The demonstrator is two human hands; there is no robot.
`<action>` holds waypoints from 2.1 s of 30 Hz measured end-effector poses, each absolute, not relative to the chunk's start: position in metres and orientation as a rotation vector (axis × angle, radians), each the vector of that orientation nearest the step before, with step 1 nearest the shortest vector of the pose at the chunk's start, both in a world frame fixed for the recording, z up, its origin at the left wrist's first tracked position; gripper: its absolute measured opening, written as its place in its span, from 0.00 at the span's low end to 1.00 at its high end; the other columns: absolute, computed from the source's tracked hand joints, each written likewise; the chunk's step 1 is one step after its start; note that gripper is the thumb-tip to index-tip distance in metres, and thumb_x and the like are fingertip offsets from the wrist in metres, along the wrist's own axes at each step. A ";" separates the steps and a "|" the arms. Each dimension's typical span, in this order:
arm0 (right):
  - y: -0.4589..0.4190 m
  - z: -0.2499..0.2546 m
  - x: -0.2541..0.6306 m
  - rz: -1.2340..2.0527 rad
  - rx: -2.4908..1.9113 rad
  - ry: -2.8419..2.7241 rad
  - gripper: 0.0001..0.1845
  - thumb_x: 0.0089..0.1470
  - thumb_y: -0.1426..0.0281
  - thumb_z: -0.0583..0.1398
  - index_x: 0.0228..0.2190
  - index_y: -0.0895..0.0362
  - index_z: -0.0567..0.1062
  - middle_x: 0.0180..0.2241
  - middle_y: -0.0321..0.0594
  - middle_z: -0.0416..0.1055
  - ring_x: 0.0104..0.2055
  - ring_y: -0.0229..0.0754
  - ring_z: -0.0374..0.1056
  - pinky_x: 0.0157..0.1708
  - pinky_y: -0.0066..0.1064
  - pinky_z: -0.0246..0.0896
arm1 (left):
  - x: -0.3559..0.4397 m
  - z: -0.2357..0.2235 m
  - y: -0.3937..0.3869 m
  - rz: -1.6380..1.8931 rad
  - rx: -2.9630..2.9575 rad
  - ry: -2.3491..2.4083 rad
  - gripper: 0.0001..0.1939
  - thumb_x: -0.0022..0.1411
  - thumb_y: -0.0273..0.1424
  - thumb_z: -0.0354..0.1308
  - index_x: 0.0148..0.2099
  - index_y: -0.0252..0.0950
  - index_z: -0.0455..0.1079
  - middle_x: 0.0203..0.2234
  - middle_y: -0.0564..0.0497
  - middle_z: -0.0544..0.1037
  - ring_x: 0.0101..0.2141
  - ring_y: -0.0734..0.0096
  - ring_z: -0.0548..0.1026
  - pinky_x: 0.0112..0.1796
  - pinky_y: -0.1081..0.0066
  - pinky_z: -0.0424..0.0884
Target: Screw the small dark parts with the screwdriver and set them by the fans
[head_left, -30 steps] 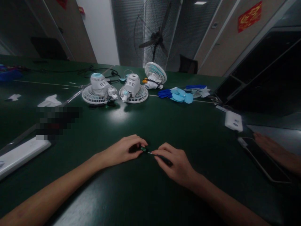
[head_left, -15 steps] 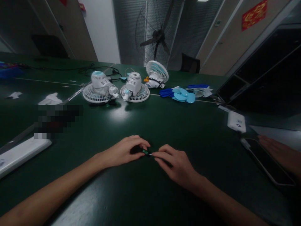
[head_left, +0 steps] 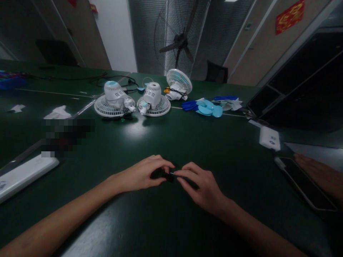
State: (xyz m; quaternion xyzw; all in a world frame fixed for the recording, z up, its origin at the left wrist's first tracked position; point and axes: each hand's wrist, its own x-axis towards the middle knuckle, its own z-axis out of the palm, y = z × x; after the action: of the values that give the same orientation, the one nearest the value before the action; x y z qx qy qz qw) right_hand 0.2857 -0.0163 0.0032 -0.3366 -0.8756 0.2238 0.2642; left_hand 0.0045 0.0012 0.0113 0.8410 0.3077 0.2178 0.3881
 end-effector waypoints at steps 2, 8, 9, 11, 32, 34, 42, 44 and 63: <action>-0.016 0.003 0.286 0.619 -0.914 -2.358 0.14 0.71 0.69 0.57 0.54 0.51 0.77 0.45 0.42 0.74 0.39 0.39 0.73 0.34 0.29 0.69 | 0.001 0.012 0.002 0.528 2.118 0.788 0.26 0.71 0.29 0.62 0.68 0.47 0.66 0.50 0.45 0.76 0.50 0.61 0.76 0.51 0.60 0.73; -0.016 0.003 0.288 0.589 -0.936 -2.376 0.14 0.71 0.69 0.58 0.53 0.51 0.78 0.44 0.42 0.75 0.39 0.40 0.74 0.35 0.30 0.70 | -0.035 0.006 0.030 0.610 2.104 0.993 0.23 0.73 0.31 0.58 0.67 0.45 0.67 0.50 0.45 0.78 0.48 0.62 0.78 0.50 0.60 0.75; -0.016 0.003 0.288 0.586 -0.937 -2.380 0.14 0.71 0.68 0.58 0.54 0.51 0.78 0.45 0.42 0.75 0.39 0.40 0.74 0.35 0.30 0.70 | -0.047 0.005 0.038 0.627 2.118 1.077 0.22 0.73 0.32 0.58 0.67 0.44 0.68 0.50 0.45 0.79 0.49 0.61 0.78 0.50 0.60 0.75; -0.016 0.003 0.288 0.599 -0.930 -2.382 0.14 0.71 0.68 0.57 0.54 0.52 0.78 0.45 0.43 0.75 0.38 0.39 0.74 0.33 0.29 0.69 | -0.077 0.001 0.054 0.664 2.121 1.255 0.22 0.72 0.35 0.58 0.65 0.42 0.69 0.51 0.44 0.79 0.49 0.58 0.78 0.50 0.58 0.75; -0.018 0.003 0.289 0.669 -0.896 -2.368 0.14 0.71 0.70 0.58 0.55 0.52 0.77 0.46 0.41 0.73 0.38 0.38 0.72 0.33 0.30 0.68 | -0.188 0.004 0.072 0.616 1.947 2.114 0.25 0.65 0.50 0.65 0.47 0.32 0.80 0.42 0.45 0.83 0.41 0.55 0.79 0.43 0.64 0.72; -0.018 0.003 0.289 0.680 -0.896 -2.366 0.14 0.71 0.70 0.58 0.55 0.52 0.77 0.46 0.41 0.73 0.38 0.37 0.72 0.33 0.29 0.68 | -0.188 0.005 0.072 0.573 1.921 2.121 0.17 0.66 0.42 0.65 0.48 0.33 0.80 0.42 0.47 0.83 0.42 0.57 0.79 0.43 0.66 0.71; -0.018 0.002 0.288 0.656 -0.893 -2.352 0.14 0.71 0.70 0.59 0.54 0.52 0.77 0.46 0.40 0.73 0.39 0.38 0.72 0.33 0.29 0.68 | -0.178 0.005 0.067 0.766 1.875 2.136 0.18 0.64 0.36 0.65 0.54 0.35 0.75 0.39 0.51 0.82 0.40 0.64 0.79 0.39 0.72 0.70; -0.018 0.002 0.288 0.662 -0.888 -2.353 0.14 0.71 0.70 0.59 0.55 0.52 0.77 0.46 0.40 0.73 0.39 0.38 0.72 0.33 0.29 0.68 | -0.167 0.006 0.066 0.908 1.868 2.166 0.19 0.65 0.38 0.64 0.55 0.35 0.75 0.40 0.51 0.82 0.41 0.64 0.79 0.43 0.70 0.71; -0.018 0.002 0.289 0.688 -0.900 -2.357 0.14 0.70 0.70 0.60 0.55 0.51 0.77 0.46 0.39 0.73 0.38 0.37 0.72 0.32 0.29 0.68 | -0.132 -0.006 0.075 1.215 1.912 2.092 0.20 0.63 0.39 0.62 0.54 0.37 0.74 0.41 0.46 0.82 0.42 0.59 0.81 0.45 0.63 0.76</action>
State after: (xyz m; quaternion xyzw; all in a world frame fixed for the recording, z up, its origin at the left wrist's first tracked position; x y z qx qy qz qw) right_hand 0.2887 -0.0178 0.0017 -0.3323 -0.8702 0.2539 0.2604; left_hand -0.1323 0.0746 -0.0058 0.6198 0.6781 0.3940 0.0290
